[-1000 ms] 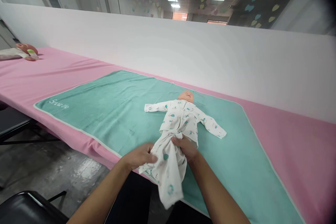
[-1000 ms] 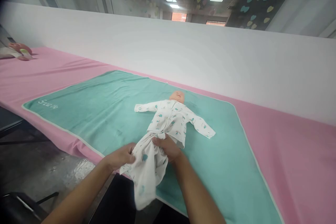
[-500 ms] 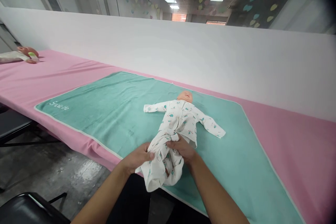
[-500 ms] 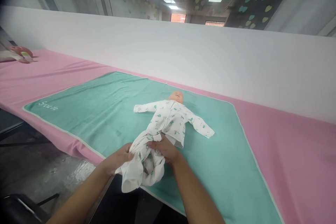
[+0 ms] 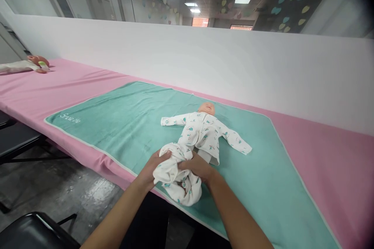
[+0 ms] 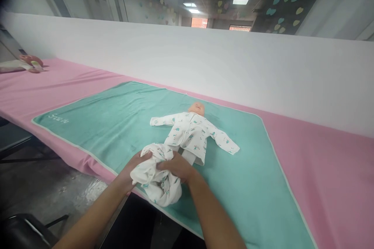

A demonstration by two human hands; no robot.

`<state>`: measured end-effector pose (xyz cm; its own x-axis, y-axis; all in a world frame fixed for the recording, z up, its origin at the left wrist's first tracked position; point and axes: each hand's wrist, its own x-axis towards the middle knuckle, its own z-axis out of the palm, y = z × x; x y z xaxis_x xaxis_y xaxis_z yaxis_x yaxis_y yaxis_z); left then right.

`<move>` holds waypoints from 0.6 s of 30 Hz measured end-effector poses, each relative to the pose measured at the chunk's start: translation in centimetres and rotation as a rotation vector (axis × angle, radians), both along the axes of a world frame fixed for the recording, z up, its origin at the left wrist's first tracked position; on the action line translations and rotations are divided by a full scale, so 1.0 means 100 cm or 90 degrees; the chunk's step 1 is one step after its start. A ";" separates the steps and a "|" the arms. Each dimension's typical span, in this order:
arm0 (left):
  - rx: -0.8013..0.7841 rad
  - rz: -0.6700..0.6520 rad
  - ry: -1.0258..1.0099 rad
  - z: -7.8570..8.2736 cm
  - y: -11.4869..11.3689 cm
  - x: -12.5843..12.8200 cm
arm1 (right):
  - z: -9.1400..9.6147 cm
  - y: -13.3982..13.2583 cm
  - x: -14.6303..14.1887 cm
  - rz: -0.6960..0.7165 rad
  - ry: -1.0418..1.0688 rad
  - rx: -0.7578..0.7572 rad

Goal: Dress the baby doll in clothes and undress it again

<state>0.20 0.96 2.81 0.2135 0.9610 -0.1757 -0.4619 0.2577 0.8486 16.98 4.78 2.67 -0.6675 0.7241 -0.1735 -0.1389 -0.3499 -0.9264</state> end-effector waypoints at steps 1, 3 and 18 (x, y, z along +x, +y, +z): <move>0.006 -0.018 0.039 0.001 -0.002 -0.002 | -0.003 0.000 0.000 -0.021 0.057 -0.019; 0.027 -0.039 0.109 0.002 -0.004 -0.003 | -0.007 0.000 0.001 -0.026 0.143 -0.051; 0.255 -0.122 0.377 0.021 -0.005 -0.012 | 0.005 -0.005 0.003 0.033 0.075 0.013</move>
